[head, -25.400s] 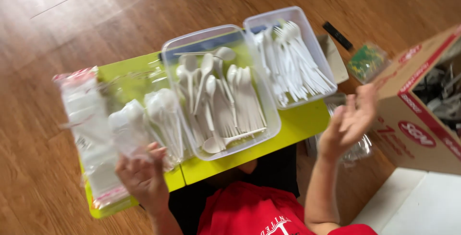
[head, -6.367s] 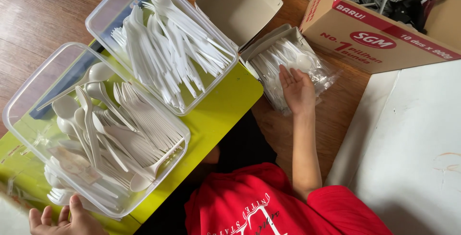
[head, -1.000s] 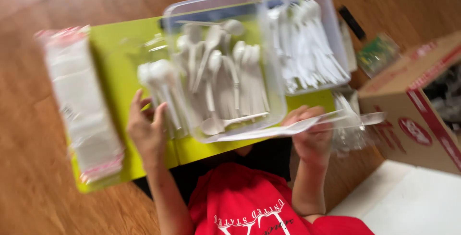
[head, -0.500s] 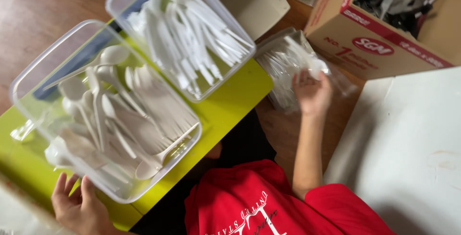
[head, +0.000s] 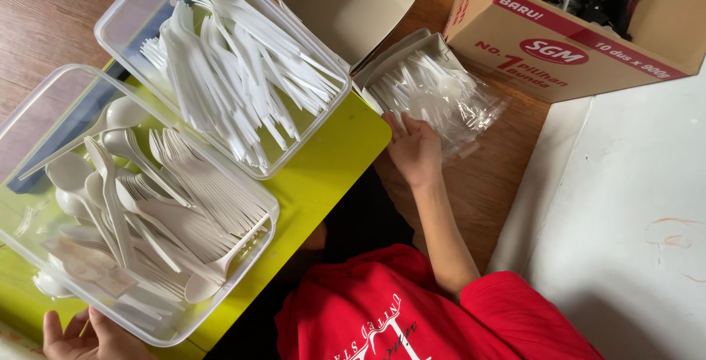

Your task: Packing plastic spoons and forks into individual plastic bags

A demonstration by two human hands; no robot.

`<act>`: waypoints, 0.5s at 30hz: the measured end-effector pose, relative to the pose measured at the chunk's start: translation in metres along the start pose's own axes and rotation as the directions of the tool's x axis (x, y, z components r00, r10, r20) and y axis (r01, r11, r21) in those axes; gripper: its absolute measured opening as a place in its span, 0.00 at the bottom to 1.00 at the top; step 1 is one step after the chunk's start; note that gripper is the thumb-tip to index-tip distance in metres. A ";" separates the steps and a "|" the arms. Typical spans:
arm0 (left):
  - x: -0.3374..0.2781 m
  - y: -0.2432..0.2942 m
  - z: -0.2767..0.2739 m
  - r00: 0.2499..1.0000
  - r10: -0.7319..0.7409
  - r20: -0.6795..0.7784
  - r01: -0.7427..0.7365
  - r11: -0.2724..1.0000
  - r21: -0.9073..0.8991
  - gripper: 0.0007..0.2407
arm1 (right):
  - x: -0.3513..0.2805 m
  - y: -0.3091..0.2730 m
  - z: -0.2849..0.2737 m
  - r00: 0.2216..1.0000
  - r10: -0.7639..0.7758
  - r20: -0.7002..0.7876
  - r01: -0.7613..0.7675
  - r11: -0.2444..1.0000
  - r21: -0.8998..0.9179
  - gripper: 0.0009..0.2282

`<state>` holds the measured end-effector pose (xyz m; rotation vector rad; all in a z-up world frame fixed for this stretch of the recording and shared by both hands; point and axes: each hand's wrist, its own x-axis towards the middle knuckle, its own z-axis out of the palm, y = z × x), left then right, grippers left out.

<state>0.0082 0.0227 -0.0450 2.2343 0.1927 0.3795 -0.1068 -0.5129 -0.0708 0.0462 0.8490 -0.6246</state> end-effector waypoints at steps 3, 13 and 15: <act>-0.003 0.013 0.001 0.998 -0.051 -0.024 0.048 0.990 -0.134 0.21 | -0.011 0.006 0.001 0.999 0.031 0.021 -0.030 0.999 -0.020 0.22; -0.011 0.049 -0.001 0.991 -0.127 -0.031 0.114 0.956 -0.271 0.19 | 0.041 -0.014 -0.008 0.954 -0.296 0.045 0.293 0.893 -0.342 0.40; -0.013 0.053 0.001 0.988 -0.147 -0.054 0.124 0.944 -0.305 0.19 | 0.030 -0.014 -0.006 0.949 -0.304 0.084 0.313 0.878 -0.361 0.40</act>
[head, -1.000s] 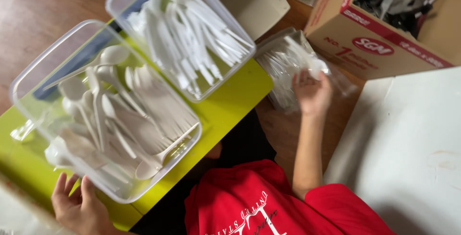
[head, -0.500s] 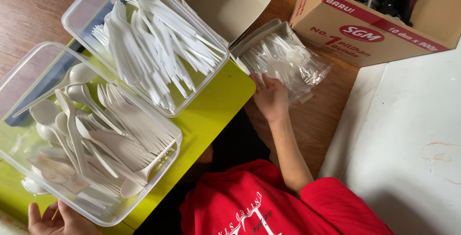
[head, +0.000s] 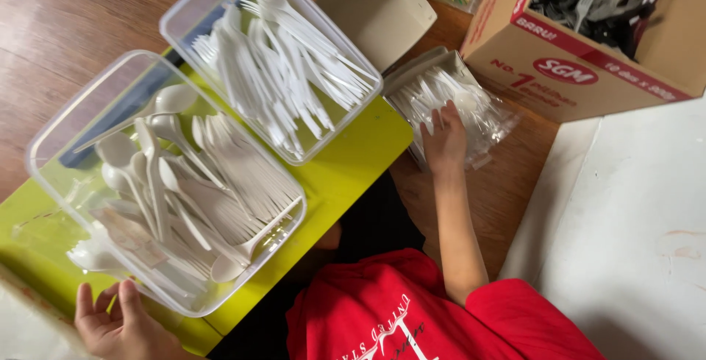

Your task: Packing plastic spoons and forks into individual plastic bags

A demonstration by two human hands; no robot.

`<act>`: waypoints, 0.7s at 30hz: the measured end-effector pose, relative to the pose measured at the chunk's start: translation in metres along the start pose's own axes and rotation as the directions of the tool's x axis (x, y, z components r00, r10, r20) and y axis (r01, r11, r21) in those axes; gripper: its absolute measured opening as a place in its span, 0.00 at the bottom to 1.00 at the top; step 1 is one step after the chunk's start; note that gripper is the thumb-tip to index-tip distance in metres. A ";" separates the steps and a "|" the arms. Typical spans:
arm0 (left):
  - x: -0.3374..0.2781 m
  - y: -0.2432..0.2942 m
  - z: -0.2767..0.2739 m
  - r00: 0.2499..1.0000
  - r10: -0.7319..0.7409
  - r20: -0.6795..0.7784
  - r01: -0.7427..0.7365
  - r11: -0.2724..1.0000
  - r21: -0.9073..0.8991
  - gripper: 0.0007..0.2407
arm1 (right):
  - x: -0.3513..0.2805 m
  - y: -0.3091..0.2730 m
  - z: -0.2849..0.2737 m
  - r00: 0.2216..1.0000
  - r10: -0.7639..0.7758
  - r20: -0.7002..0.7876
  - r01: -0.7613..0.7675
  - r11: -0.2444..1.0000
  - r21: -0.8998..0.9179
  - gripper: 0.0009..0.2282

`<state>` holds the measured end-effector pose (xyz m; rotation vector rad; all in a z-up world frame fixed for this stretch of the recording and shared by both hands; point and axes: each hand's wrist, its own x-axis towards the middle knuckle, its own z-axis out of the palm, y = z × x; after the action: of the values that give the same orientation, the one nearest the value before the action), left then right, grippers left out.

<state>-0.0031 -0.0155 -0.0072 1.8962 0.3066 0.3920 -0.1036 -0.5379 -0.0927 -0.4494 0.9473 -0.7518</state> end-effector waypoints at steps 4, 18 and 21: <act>-0.003 -0.007 -0.001 0.994 -0.083 -0.064 0.076 0.991 -0.107 0.20 | -0.047 -0.009 0.023 0.960 -0.219 0.176 0.220 0.975 0.016 0.13; -0.017 0.000 -0.004 0.956 -0.266 -0.126 0.153 0.814 -0.561 0.19 | -0.336 0.091 0.122 -0.187 -0.053 0.981 0.815 0.548 0.185 0.04; -0.027 0.003 -0.011 0.933 -0.317 -0.173 0.137 0.754 -0.643 0.18 | -0.355 0.116 0.131 -0.316 0.132 0.939 0.809 0.554 0.194 0.10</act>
<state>-0.0322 -0.0175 -0.0042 1.1276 0.5187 0.5148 -0.0783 -0.1927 0.0991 -1.8380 -0.7906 -0.3648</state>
